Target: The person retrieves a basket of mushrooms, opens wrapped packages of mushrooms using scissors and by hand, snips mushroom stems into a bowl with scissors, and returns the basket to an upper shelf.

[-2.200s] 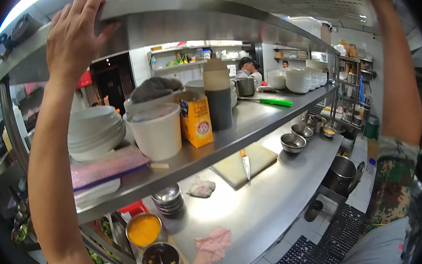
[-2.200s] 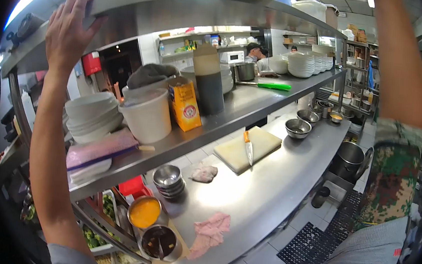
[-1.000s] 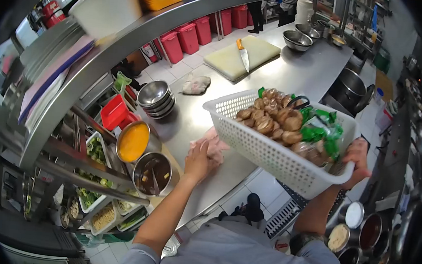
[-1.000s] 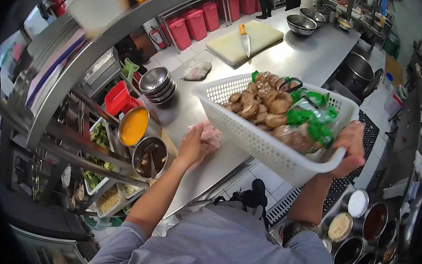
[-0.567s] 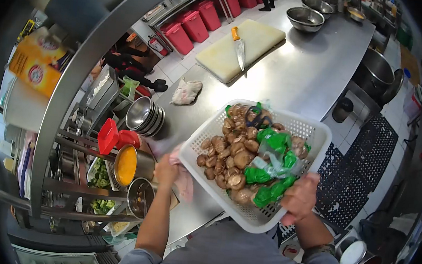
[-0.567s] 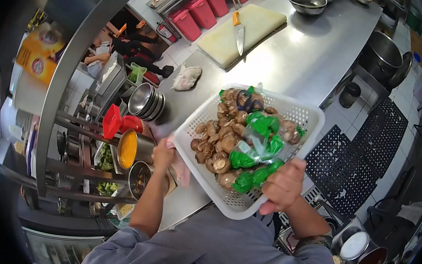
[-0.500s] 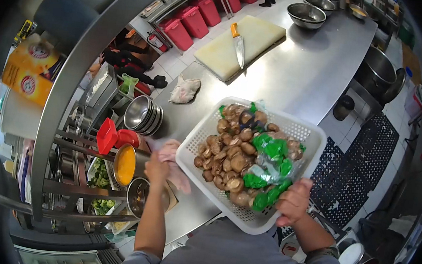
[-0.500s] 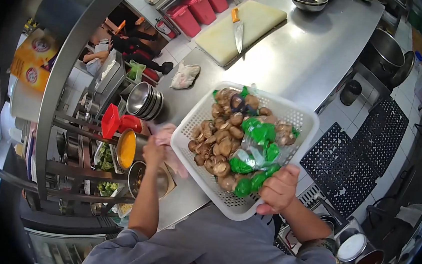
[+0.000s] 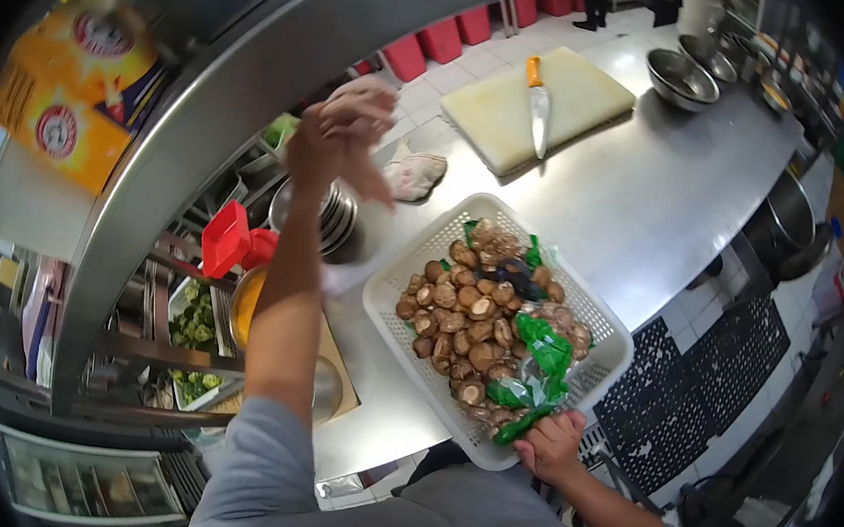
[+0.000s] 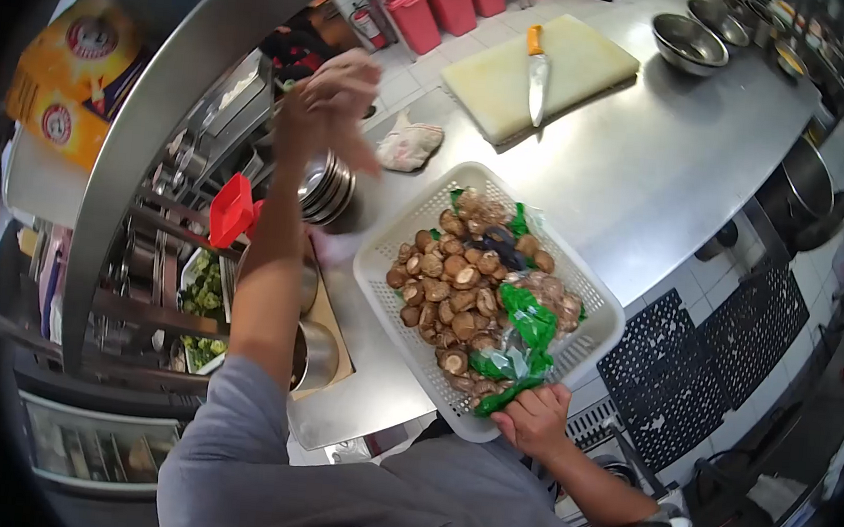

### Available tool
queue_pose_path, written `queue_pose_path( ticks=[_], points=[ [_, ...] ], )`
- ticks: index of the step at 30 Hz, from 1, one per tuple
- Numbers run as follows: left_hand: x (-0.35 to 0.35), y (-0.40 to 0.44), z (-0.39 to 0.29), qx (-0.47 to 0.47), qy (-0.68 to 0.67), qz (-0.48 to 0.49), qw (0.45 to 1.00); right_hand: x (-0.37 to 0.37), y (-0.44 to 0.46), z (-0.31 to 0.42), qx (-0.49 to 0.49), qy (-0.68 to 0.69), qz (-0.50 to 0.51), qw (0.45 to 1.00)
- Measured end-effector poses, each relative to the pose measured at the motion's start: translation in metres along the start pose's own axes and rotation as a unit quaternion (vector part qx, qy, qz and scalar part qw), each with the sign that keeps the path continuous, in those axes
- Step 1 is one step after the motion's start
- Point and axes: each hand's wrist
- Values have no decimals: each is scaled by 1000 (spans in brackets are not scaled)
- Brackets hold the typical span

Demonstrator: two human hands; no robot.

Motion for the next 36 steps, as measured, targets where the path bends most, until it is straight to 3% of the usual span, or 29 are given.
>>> queue_pose_path(
  ticks=[2, 3, 4, 5, 7, 9, 11, 13, 15, 20, 26, 28, 31, 34, 36],
  points=[
    [-52, 16, 22, 3, 5, 24, 1000, 2, 3, 6, -12, -1, 7, 1000],
    [-65, 9, 21, 58, -75, 78, 992, 0, 6, 7, -19, 0, 8, 1000],
    [-58, 6, 12, 174, 48, 228, 957, 0, 6, 7, -27, 1, 11, 1000],
    [-52, -3, 12, 168, 86, 281, 941, 2, 4, 9, -39, 1, 15, 999],
    [-47, -27, 55, 178, 144, 276, 933, 2, 3, 9, -38, -4, 19, 999],
    [1, -51, 53, 243, 260, 328, 875, 1, 4, 9, -40, -9, 15, 999],
    [17, -83, 87, 267, 294, 294, 870, 1, 5, 9, -37, -11, 12, 999],
    [31, -101, 109, 216, 285, 290, 888, -1, 8, 10, -38, -16, 6, 999],
    [33, -108, 130, 152, 318, 223, 909, -3, 12, 12, -41, -24, 10, 999],
    [50, -114, 145, 73, 282, 203, 935, -1, 18, 18, -44, -32, 22, 998],
    [65, -79, 161, -52, 302, -24, 952, 13, 30, 19, -74, -4, 55, 996],
    [75, -51, 177, 27, 299, -39, 953, 23, 44, 18, -119, 50, 65, 990],
    [95, -20, 183, 138, 104, -97, 980, 36, 76, 14, -243, 165, 22, 956],
    [97, 5, 231, 224, 121, -121, 959, 32, 110, -13, -262, 141, -25, 954],
    [94, -1, 245, 171, 129, -129, 968, 14, 133, -42, -212, 46, -73, 973]
  ],
)
Point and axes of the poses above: each hand's wrist, its own y-axis towards the middle knuckle, its own x-axis out of the back of the hand, z = x × y, and after that the axes turned 12 degrees about x, right-handed
